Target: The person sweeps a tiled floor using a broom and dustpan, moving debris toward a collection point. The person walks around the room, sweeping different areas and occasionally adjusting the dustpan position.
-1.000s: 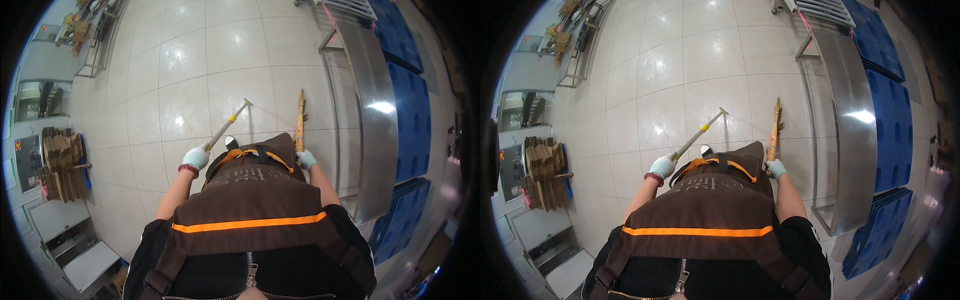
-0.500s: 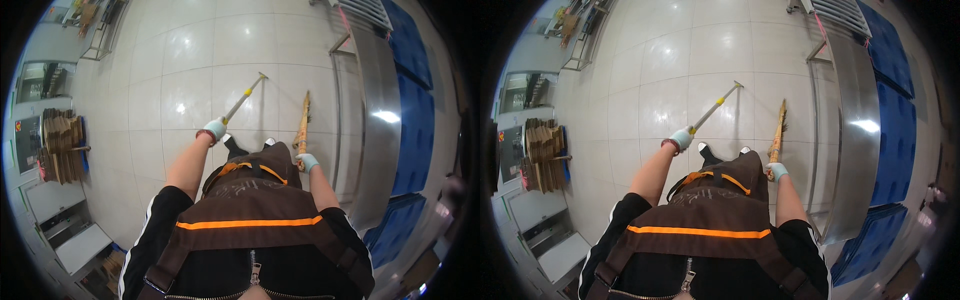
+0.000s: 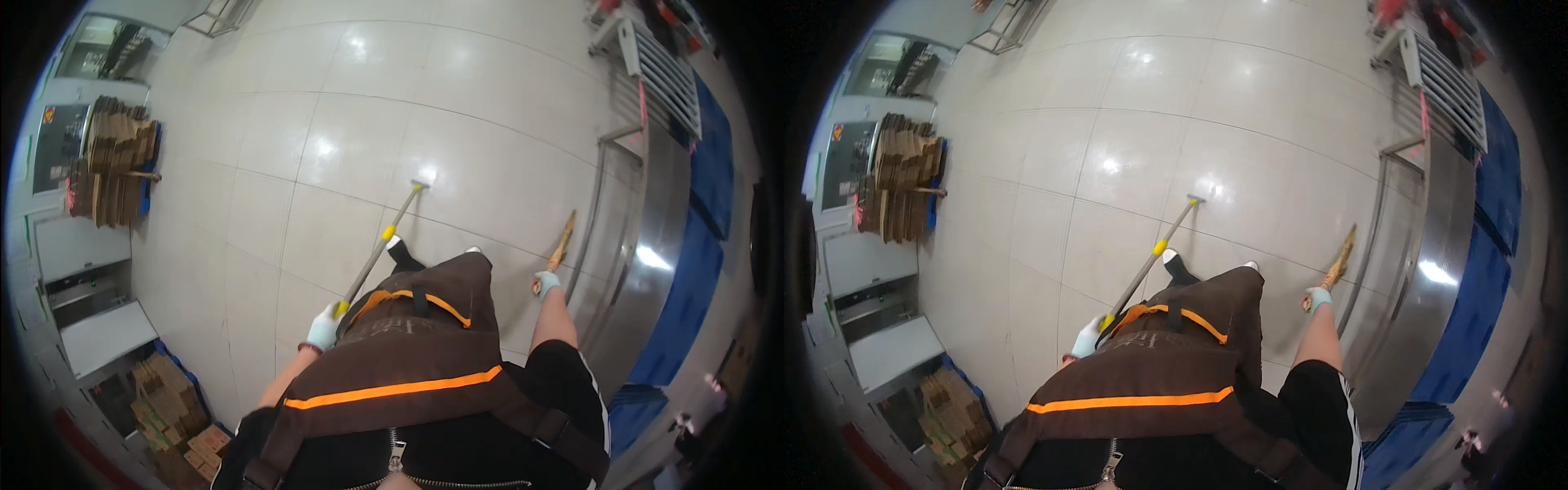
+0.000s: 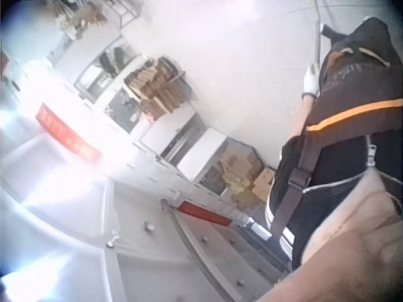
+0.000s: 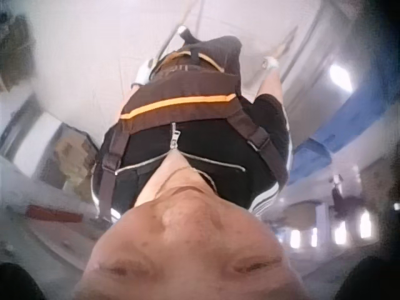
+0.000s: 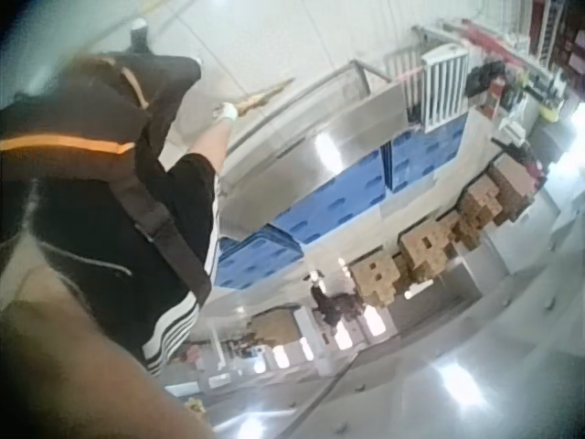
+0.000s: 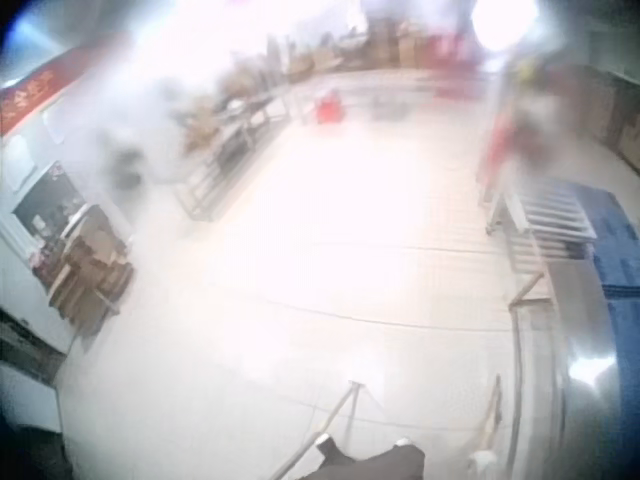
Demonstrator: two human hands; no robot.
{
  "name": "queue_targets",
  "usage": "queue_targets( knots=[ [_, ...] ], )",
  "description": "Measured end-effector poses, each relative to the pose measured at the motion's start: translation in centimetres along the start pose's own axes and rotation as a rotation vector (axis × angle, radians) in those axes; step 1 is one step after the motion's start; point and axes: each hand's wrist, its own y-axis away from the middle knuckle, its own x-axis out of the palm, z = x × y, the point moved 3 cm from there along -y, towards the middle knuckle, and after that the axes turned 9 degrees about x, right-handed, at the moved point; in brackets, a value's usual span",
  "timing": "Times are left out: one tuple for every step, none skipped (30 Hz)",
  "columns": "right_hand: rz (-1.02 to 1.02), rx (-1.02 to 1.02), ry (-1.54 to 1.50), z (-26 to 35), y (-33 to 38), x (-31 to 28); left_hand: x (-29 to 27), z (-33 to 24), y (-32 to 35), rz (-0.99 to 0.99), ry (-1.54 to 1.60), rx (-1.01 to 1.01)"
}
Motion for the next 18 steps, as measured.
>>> queue_targets(
  knots=[
    [0.009, -0.079, -0.064, 2.1, 0.2, 2.2, -0.6, 2.2, 2.4, -0.05, -0.005, -0.029],
    [0.012, -0.159, -0.126, 4.2, 1.0, 3.9, -0.4, 4.0, 4.5, -0.093, 0.002, -0.054],
    [0.031, -0.182, -0.158, 6.5, 2.9, 7.3, -1.0, 4.5, 6.5, -0.106, 0.006, -0.18],
    [0.037, -0.187, -0.149, 8.1, 4.7, 10.8, -1.5, 5.0, 8.1, -0.11, 0.015, -0.293],
    [0.052, -0.198, -0.121, 10.1, 6.6, 14.2, -1.1, 7.7, 10.3, -0.148, 0.121, -0.343],
    [0.062, -0.2, -0.086, 11.3, 8.0, 16.9, -0.8, 9.9, 11.3, -0.161, 0.225, -0.382],
    [0.077, -0.198, -0.033, 12.1, 9.0, 20.6, -2.9, 6.2, 11.3, -0.15, 0.167, -0.461],
    [0.079, -0.192, 0.01, 12.3, 9.8, 23.5, -5.2, 2.0, 10.8, -0.115, 0.103, -0.524],
    [0.083, -0.188, 0.096, 12.1, 10.8, 27.7, -4.5, 3.7, 11.9, -0.167, 0.258, -0.625],
    [0.05, -0.202, 0.19, 11.6, 11.6, 31.9, -4.6, 4.4, 12.0, -0.144, 0.223, -0.65],
    [-0.027, -0.238, 0.283, 10.1, 12.3, 36.4, -4.9, 4.9, 12.1, -0.119, 0.187, -0.675],
    [-0.12, -0.28, 0.382, 8.2, 13.6, 41.0, -5.5, 5.0, 12.2, -0.103, 0.145, -0.703],
    [-0.233, -0.34, 0.505, 5.5, 15.7, 45.8, -5.5, 4.9, 12.7, -0.098, 0.173, -0.787],
    [-0.314, -0.382, 0.596, 2.8, 17.6, 49.6, -5.9, 5.5, 12.2, -0.086, 0.16, -0.785],
    [-0.341, -0.422, 0.714, 0.2, 19.2, 53.6, -6.1, 5.9, 12.2, -0.09, 0.179, -0.796],
    [-0.254, -0.406, 0.907, -1.4, 18.4, 56.4, -6.7, 6.2, 11.9, -0.087, 0.188, -0.787],
    [-0.159, -0.412, 1.093, -2.9, 17.3, 59.2, -7.2, 6.4, 11.5, -0.077, 0.194, -0.771],
    [-0.06, -0.444, 1.242, -4.1, 16.2, 61.9, -7.9, 6.7, 10.8, -0.066, 0.19, -0.749]
  ],
)
